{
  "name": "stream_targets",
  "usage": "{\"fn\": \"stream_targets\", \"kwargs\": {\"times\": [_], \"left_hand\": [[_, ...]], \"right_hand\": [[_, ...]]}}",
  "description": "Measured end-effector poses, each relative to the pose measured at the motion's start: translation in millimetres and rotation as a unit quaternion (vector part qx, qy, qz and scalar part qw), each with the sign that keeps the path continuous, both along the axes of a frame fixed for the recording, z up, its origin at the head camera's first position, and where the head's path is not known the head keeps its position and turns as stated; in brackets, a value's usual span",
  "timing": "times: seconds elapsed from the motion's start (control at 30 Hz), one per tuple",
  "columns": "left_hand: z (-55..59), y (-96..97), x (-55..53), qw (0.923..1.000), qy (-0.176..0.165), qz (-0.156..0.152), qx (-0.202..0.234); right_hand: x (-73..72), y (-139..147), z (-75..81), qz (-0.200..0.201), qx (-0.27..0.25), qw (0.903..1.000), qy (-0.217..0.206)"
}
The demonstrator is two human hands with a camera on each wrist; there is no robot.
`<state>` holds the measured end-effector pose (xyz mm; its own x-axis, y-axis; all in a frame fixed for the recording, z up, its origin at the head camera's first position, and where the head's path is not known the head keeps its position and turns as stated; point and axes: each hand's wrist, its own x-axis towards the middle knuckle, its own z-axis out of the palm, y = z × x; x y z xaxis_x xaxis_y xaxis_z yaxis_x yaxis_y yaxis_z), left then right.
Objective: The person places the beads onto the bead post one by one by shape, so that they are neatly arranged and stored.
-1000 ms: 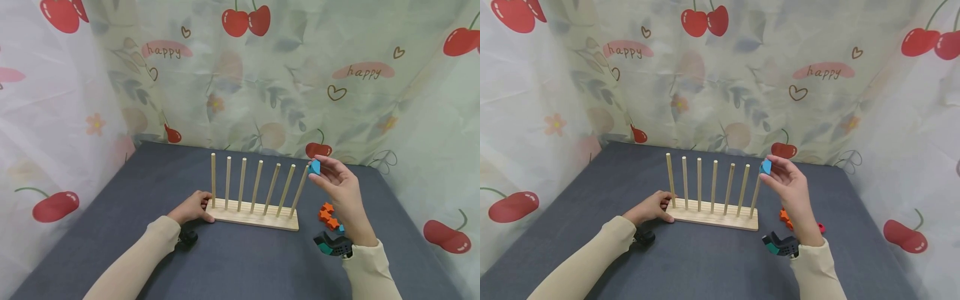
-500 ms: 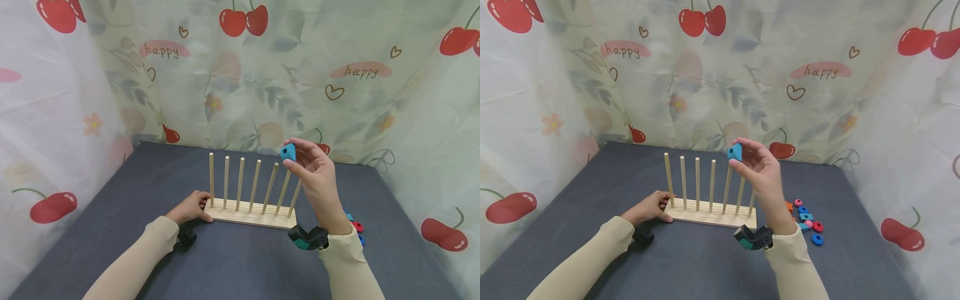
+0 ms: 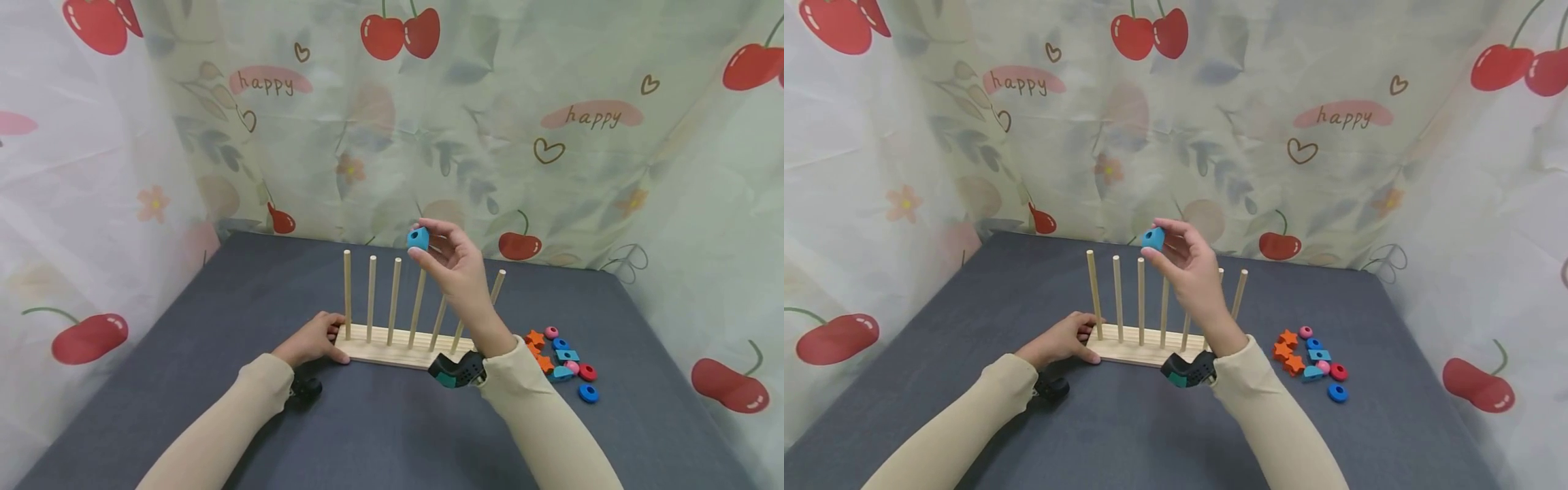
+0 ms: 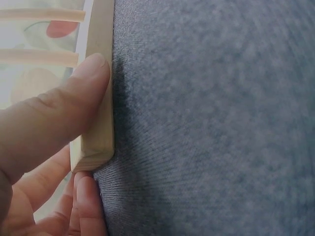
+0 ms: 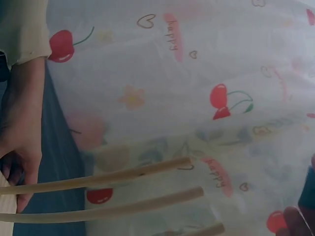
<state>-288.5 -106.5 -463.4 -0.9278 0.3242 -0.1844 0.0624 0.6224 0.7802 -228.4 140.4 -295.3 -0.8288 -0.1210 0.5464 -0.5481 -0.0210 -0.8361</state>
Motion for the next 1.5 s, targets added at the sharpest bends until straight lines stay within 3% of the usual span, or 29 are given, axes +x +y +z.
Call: {"fn": "stream_targets", "kwargs": {"times": [0.23, 0.4, 0.63, 0.93, 1.2, 1.5], "left_hand": [[-0.3, -1.3, 0.6, 1.0000, 0.001, 0.000, -0.001], [-0.2, -0.8, 0.2, 1.0000, -0.003, 0.002, 0.001], [2.2, -0.5, 1.1, 1.0000, -0.007, 0.006, 0.003], [4.0, -0.4, 2.9, 1.0000, -0.006, 0.007, 0.004], [2.2, -0.3, 1.3, 1.0000, -0.006, 0.007, 0.001], [1.9, -0.6, 1.6, 1.0000, -0.006, 0.005, 0.000]], "right_hand": [[-12.9, -17.1, -19.2, -0.049, 0.066, 0.9944, 0.067], [-19.9, -22.8, -32.5, -0.071, 0.044, 0.9929, 0.085], [-27.6, -26.3, -48.8, -0.092, 0.008, 0.9949, 0.040], [-32.3, -31.0, -61.1, -0.079, -0.037, 0.9961, 0.004], [-32.6, -30.9, -68.9, -0.050, -0.079, 0.9942, -0.053], [-33.8, -29.3, -69.8, -0.032, -0.074, 0.9953, -0.053]]}}
